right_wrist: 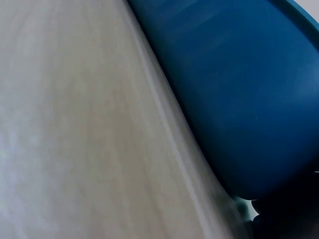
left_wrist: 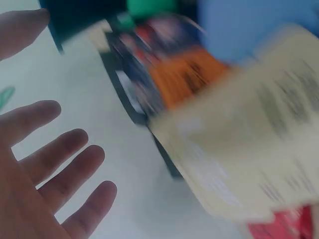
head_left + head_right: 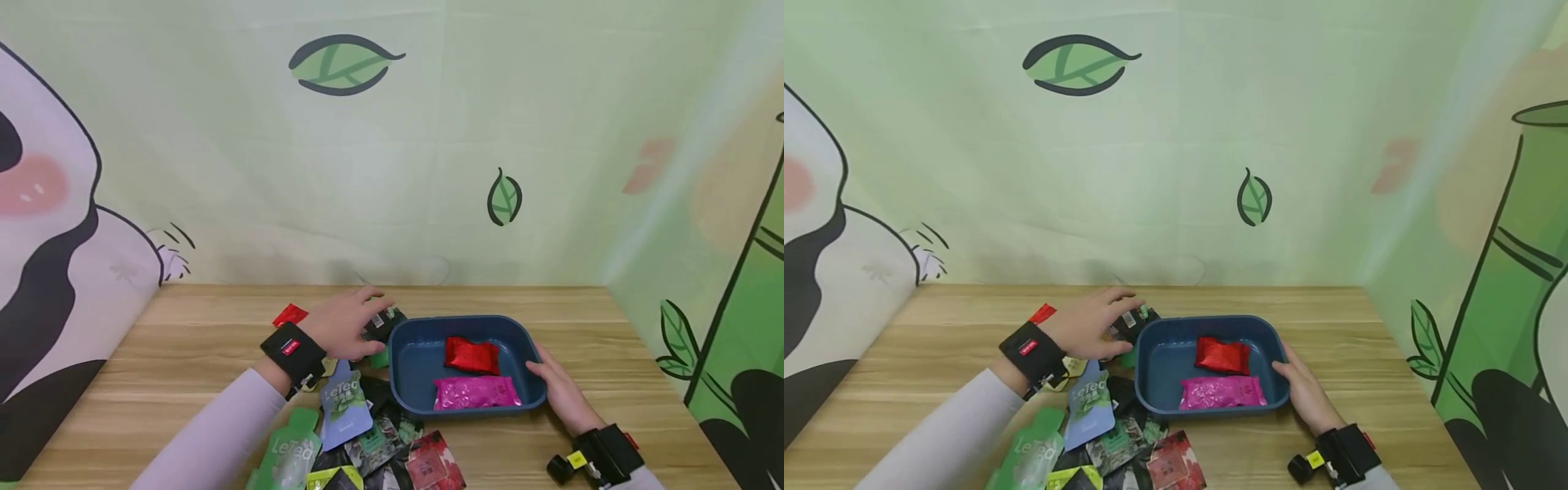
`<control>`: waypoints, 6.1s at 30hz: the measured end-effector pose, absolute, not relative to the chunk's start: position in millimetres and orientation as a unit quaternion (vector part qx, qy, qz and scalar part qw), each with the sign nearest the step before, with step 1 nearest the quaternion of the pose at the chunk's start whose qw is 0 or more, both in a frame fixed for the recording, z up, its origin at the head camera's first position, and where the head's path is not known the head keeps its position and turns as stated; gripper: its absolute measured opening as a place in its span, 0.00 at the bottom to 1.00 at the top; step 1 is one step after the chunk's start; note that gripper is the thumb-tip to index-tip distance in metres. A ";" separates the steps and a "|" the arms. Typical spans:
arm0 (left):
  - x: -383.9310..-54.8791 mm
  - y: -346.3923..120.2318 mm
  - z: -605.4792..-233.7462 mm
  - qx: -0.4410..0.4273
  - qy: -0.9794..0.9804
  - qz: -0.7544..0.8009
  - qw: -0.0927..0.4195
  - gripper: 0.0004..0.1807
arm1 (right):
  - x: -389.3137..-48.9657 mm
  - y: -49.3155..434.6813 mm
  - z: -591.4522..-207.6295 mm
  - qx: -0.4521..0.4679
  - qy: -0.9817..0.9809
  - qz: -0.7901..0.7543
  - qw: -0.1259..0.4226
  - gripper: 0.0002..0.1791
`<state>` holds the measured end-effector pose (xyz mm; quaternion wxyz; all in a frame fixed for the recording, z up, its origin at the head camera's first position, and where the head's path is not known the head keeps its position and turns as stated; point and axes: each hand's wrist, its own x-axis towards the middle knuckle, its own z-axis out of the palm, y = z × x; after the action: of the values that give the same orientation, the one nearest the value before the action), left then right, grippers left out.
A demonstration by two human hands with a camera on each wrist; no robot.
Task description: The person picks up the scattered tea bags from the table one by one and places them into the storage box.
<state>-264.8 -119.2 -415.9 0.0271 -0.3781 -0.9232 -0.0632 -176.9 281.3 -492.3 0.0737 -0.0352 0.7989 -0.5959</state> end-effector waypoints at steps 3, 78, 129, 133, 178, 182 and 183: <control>-266.8 -141.0 -417.7 -0.360 -0.930 -0.074 0.030 0.43 | -176.8 282.2 -491.9 -0.033 0.799 -0.596 0.075 0.38; -268.1 -262.3 -433.9 -0.164 -0.970 -0.123 0.129 0.30 | -175.9 280.5 -490.4 -0.027 0.816 -0.572 0.079 0.39; -222.4 -55.6 -430.6 -0.409 -0.889 -0.160 0.131 0.50 | -174.2 280.6 -489.6 -0.025 0.812 -0.577 0.087 0.40; -222.9 -62.4 -426.7 -0.381 -0.904 -0.156 0.114 0.57 | -174.4 280.2 -489.4 -0.028 0.810 -0.580 0.085 0.40; -257.2 -182.2 -448.5 -0.115 -0.981 -0.151 -0.041 0.54 | -173.0 282.3 -490.5 -0.031 0.812 -0.578 0.082 0.40; -254.0 -183.7 -444.2 -0.092 -0.985 -0.131 -0.059 0.56 | -172.5 282.4 -490.0 -0.024 0.815 -0.572 0.085 0.40; -253.4 -183.5 -443.4 -0.087 -0.986 -0.125 -0.064 0.56 | -172.4 282.3 -490.0 -0.023 0.816 -0.571 0.085 0.40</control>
<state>-253.4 -183.5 -443.4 -0.0636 -0.0875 -0.9862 -0.1250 -172.4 282.3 -490.0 0.0847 -0.0231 0.8163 -0.5709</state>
